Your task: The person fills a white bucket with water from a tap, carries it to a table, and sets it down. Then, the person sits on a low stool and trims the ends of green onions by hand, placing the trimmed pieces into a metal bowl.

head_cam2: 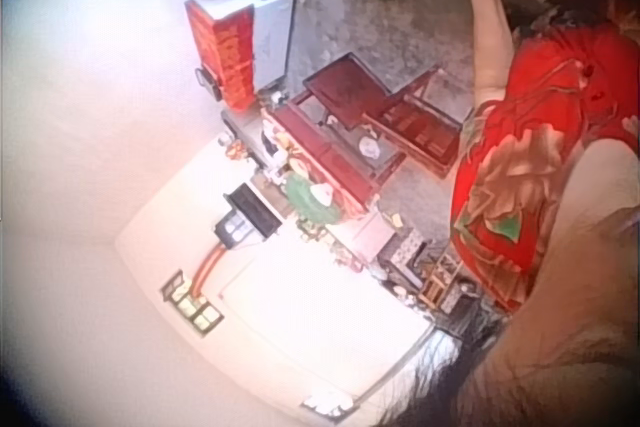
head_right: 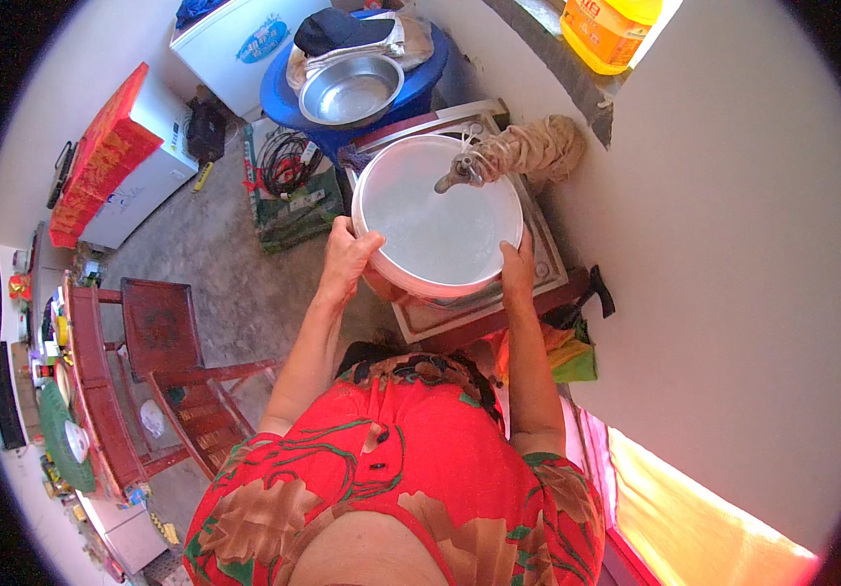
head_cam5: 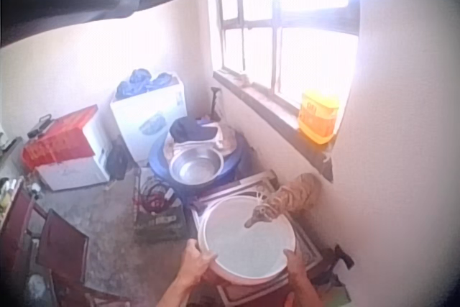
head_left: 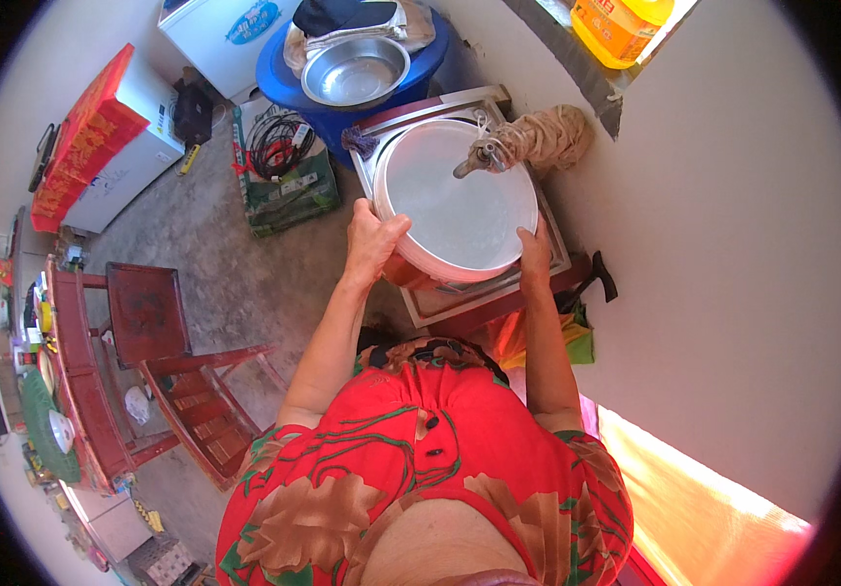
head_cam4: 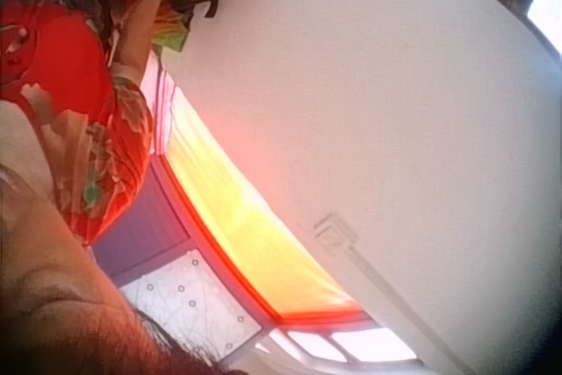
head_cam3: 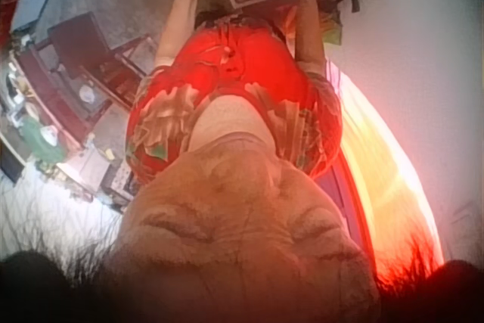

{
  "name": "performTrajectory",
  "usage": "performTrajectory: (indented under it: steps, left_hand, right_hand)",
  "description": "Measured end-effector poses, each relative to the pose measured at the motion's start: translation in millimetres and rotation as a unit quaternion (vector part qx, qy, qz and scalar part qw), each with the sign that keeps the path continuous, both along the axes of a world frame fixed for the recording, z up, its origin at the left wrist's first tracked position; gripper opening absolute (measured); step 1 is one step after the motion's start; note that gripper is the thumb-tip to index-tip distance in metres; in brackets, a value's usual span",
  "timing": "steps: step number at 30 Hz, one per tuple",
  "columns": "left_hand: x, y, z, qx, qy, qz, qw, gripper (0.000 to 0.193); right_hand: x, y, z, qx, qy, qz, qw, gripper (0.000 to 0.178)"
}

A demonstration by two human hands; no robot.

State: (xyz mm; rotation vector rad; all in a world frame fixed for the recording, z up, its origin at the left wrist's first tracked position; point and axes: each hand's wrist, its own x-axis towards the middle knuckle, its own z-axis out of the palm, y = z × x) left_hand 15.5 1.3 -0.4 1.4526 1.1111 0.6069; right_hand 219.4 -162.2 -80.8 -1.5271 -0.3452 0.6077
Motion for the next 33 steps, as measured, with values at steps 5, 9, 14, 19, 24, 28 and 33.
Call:
performTrajectory:
  steps: [5, 9, 14, 19, 24, 28, 33]
  left_hand:
    - [-1.5, 1.3, -4.8, 0.012, -0.005, 0.001, 1.000, 0.044]
    - [1.5, 1.2, -2.8, 0.028, 0.022, 0.013, 0.999, 0.053]
    - [2.0, 1.2, -0.7, 0.012, 0.026, 0.011, 1.000, 0.055]
    - [0.8, 2.3, 1.2, 0.016, 0.021, 0.005, 1.000, 0.056]
    - [-1.0, 5.0, 4.0, 0.022, 0.048, -0.007, 0.999, 0.059]
    - [-0.1, 8.1, 1.1, 0.032, 0.051, -0.013, 0.998, 0.060]
    - [6.3, 11.0, -3.0, 0.047, 0.059, -0.028, 0.997, 0.059]
  right_hand:
    - [-2.3, 0.8, 4.0, -0.005, -0.013, -0.002, 1.000, 0.051]
    - [-1.0, -0.1, 3.3, 0.001, -0.007, 0.001, 1.000, 0.051]
    - [-2.6, -1.7, 6.5, 0.020, 0.030, -0.002, 0.999, 0.053]
    - [-0.8, -1.9, 2.0, 0.012, 0.027, 0.006, 1.000, 0.054]
    - [-2.6, -0.4, 3.1, 0.025, 0.040, -0.001, 0.999, 0.057]
    - [-5.9, 1.2, 9.0, 0.034, 0.070, -0.006, 0.997, 0.062]
    - [-7.9, -0.2, 16.8, 0.012, 0.077, -0.019, 0.997, 0.063]
